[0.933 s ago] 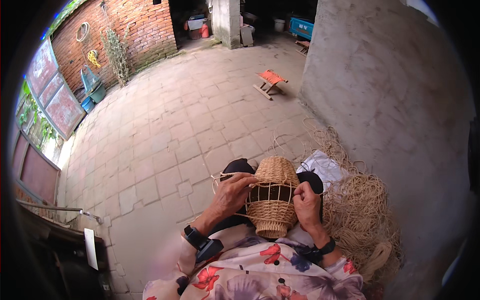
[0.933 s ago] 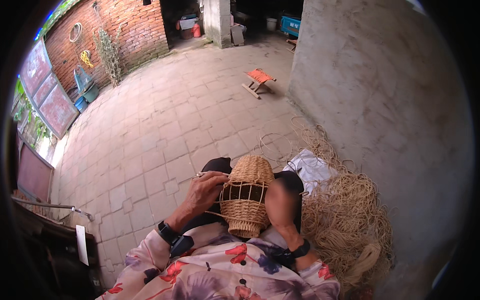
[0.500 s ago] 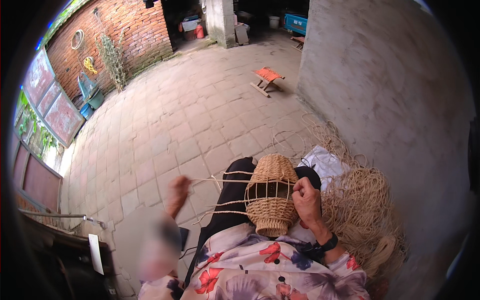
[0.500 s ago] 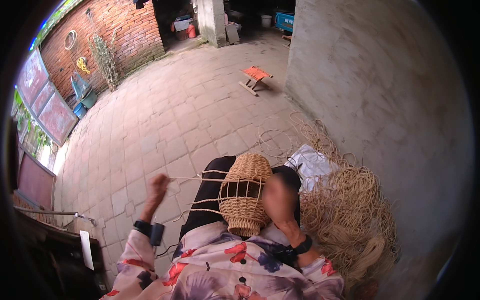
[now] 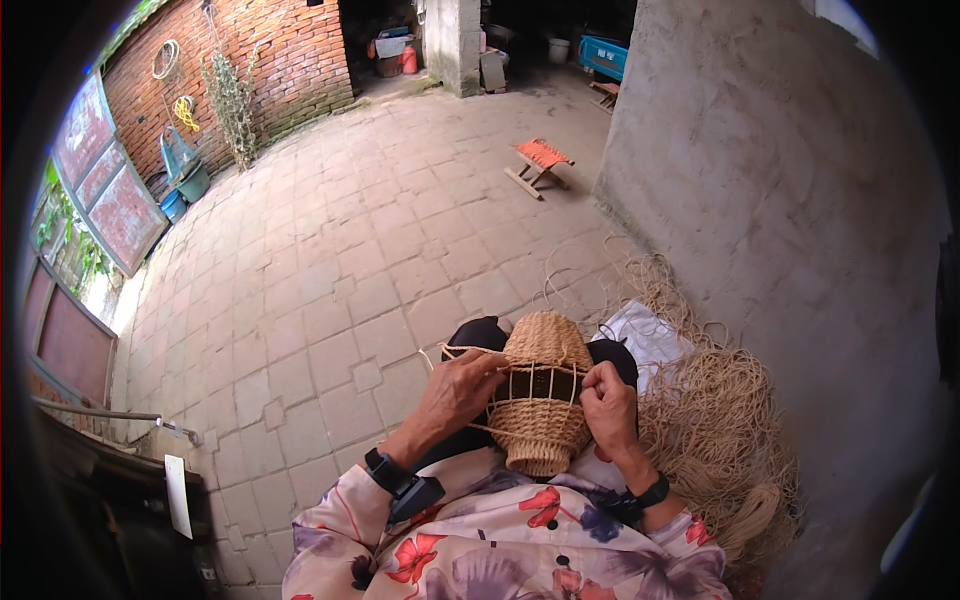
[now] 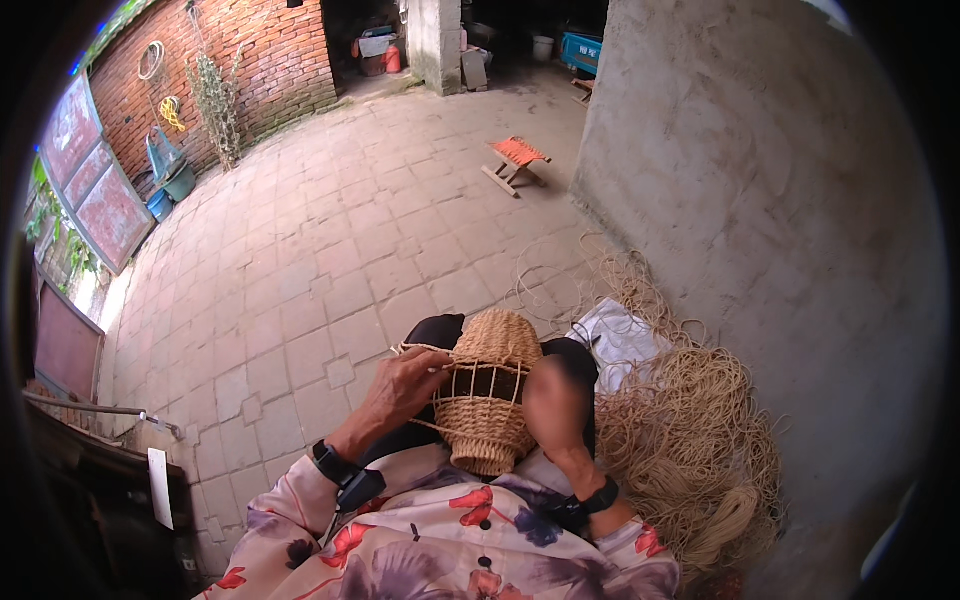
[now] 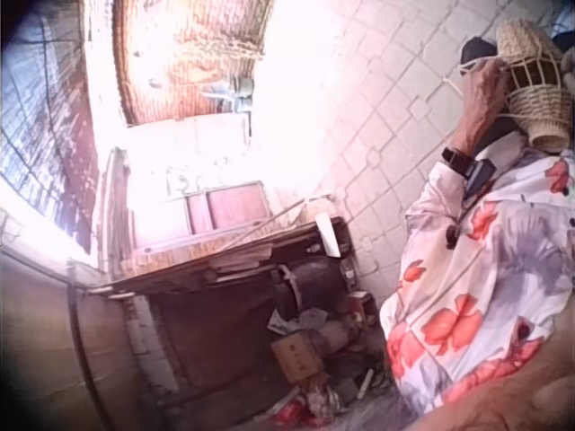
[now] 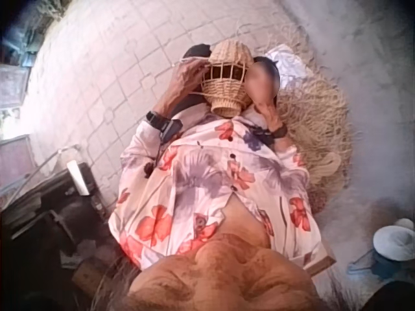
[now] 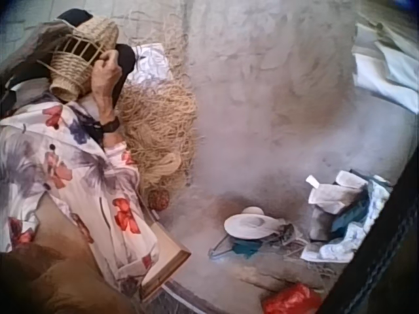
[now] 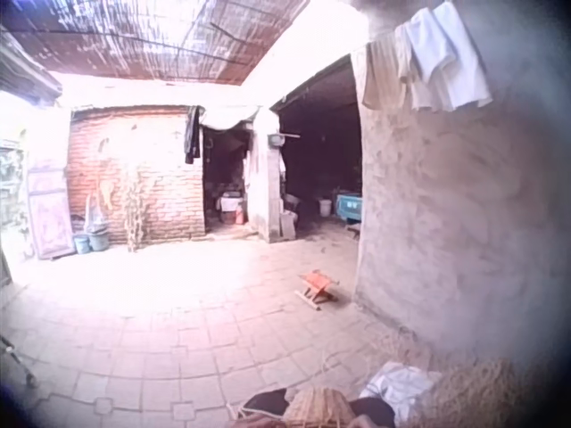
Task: The recorder is weaving a small bamboo or wood basket using thin strips.
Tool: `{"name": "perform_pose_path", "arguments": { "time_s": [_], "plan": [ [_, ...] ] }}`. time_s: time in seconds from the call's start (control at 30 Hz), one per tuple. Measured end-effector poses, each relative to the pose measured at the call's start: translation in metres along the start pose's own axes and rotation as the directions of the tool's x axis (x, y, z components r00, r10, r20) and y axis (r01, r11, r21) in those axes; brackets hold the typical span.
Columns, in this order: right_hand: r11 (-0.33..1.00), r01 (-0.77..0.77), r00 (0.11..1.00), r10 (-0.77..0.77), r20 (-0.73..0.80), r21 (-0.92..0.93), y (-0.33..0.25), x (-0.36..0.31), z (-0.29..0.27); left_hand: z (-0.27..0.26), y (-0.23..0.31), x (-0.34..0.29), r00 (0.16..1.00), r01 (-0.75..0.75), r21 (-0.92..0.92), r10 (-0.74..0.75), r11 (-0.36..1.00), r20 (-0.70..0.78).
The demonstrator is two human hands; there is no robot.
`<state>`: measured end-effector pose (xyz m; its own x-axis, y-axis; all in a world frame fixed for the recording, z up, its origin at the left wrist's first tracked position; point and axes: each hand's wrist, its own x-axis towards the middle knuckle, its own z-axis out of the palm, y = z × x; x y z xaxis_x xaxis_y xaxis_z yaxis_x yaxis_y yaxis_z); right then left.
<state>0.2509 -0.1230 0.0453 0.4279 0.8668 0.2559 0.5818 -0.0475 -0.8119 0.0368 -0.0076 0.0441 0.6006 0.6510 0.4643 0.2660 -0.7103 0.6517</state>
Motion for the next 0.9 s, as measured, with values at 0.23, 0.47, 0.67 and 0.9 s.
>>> {"name": "perform_pose_path", "arguments": {
  "time_s": [0.23,0.47,0.67,0.9],
  "plan": [
    [1.0,-0.002,1.0,0.002,-0.022,0.019,0.004,-0.002,-0.002,-0.004,-0.001,-0.007,0.999,-0.034,0.103,0.032,0.994,0.025],
    [0.996,-0.05,0.999,0.051,-0.007,0.077,0.013,-0.002,-0.003,-0.004,-0.018,-0.014,0.995,0.094,0.015,-0.094,0.995,0.034],
    [0.99,-0.063,0.998,0.059,0.03,0.126,0.012,-0.001,-0.007,-0.121,-0.171,-0.112,0.819,0.572,0.585,-0.435,0.575,-0.373],
    [0.997,0.08,0.991,-0.077,-0.114,0.022,-0.027,0.016,-0.008,-0.068,-0.061,-0.082,0.81,0.583,-0.139,-0.586,0.801,0.018]
  ]
}}
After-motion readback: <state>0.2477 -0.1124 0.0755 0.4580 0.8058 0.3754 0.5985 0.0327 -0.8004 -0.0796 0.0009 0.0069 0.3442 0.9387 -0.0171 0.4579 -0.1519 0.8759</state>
